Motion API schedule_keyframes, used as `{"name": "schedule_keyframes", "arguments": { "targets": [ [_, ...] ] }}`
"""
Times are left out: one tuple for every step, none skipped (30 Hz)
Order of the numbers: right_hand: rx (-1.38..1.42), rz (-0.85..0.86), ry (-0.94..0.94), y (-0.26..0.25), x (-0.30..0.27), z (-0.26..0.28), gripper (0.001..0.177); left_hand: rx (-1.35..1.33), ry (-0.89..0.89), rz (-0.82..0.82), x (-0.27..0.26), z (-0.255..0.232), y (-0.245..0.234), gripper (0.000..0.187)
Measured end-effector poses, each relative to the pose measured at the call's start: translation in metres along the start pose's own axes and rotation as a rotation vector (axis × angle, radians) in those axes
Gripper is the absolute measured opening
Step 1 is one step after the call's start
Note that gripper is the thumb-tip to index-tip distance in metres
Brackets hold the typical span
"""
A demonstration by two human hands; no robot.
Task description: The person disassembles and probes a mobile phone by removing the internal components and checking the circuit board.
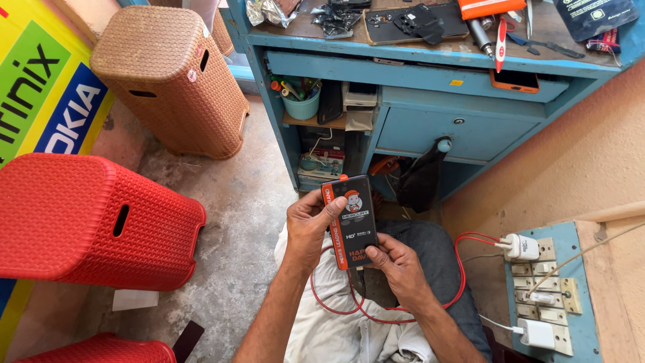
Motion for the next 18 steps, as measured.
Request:
{"name": "schedule_keyframes", "arguments": {
  "targets": [
    [-0.007,-0.001,-0.005,0.000,0.000,0.000,0.038,0.006,0.001,0.000,0.000,0.000,0.000,0.023],
    [-0.009,-0.005,-0.001,0.000,0.000,0.000,0.038,0.011,0.002,0.000,0.000,0.000,-0.001,0.023],
    [-0.011,-0.009,0.003,-0.001,-0.001,0.000,0.038,0.016,0.003,0.001,0.000,0.000,-0.001,0.023],
    [-0.014,-0.013,0.004,-0.001,0.000,0.000,0.039,0.016,0.008,0.003,0.000,-0.001,-0.001,0.023],
    [-0.018,-0.014,0.004,0.000,0.000,0.001,0.039,0.015,0.014,0.005,0.000,-0.002,-0.001,0.023],
    [-0.023,-0.017,0.002,0.000,-0.001,0.001,0.039,0.014,0.019,0.008,-0.001,-0.002,-0.001,0.023],
    [-0.028,-0.020,0.001,0.000,-0.001,0.002,0.039,0.012,0.019,0.011,-0.001,-0.003,0.000,0.023],
    [-0.034,-0.024,0.001,0.000,-0.001,0.003,0.039,0.010,0.019,0.012,-0.001,-0.003,0.000,0.023],
    [-0.041,-0.027,0.002,0.000,-0.002,0.004,0.039,0.008,0.019,0.014,-0.002,-0.004,0.000,0.023],
    [-0.048,-0.031,0.003,0.000,-0.003,0.004,0.040,0.014,0.015,0.003,-0.002,-0.004,-0.001,0.023],
    [-0.047,-0.030,0.005,0.001,-0.003,0.005,0.039,0.020,0.010,-0.008,-0.002,-0.004,-0.002,0.023],
    [-0.047,-0.029,0.007,0.001,-0.004,0.006,0.039,0.026,0.005,-0.019,-0.002,-0.003,-0.003,0.023],
    [-0.047,-0.028,0.009,0.002,-0.006,0.006,0.039,0.017,-0.001,-0.024,-0.001,-0.003,-0.004,0.022],
    [-0.041,-0.025,0.012,0.004,-0.007,0.007,0.039,0.008,-0.006,-0.029,-0.001,-0.003,-0.005,0.022],
    [-0.035,-0.021,0.014,0.006,-0.007,0.008,0.039,-0.001,-0.010,-0.035,0.000,-0.003,-0.006,0.021],
    [-0.029,-0.017,0.018,0.008,-0.008,0.008,0.039,-0.007,-0.011,-0.036,0.000,-0.004,-0.007,0.020],
    [-0.020,-0.010,0.015,0.010,-0.009,0.009,0.038,-0.014,-0.012,-0.038,0.000,-0.004,-0.008,0.019],
    [-0.012,-0.002,0.013,0.011,-0.009,0.010,0.038,-0.021,-0.013,-0.039,0.000,-0.004,-0.009,0.019]
  ]
}}
Point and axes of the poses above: each hand's wrist, its own x-axis towards the middle knuckle, its own y-axis out of the palm, z = x × y, the point moved 10 cm from there along x, towards the middle knuckle, and after that the axes turned 14 degrees about -z, right-handed, at the moved point
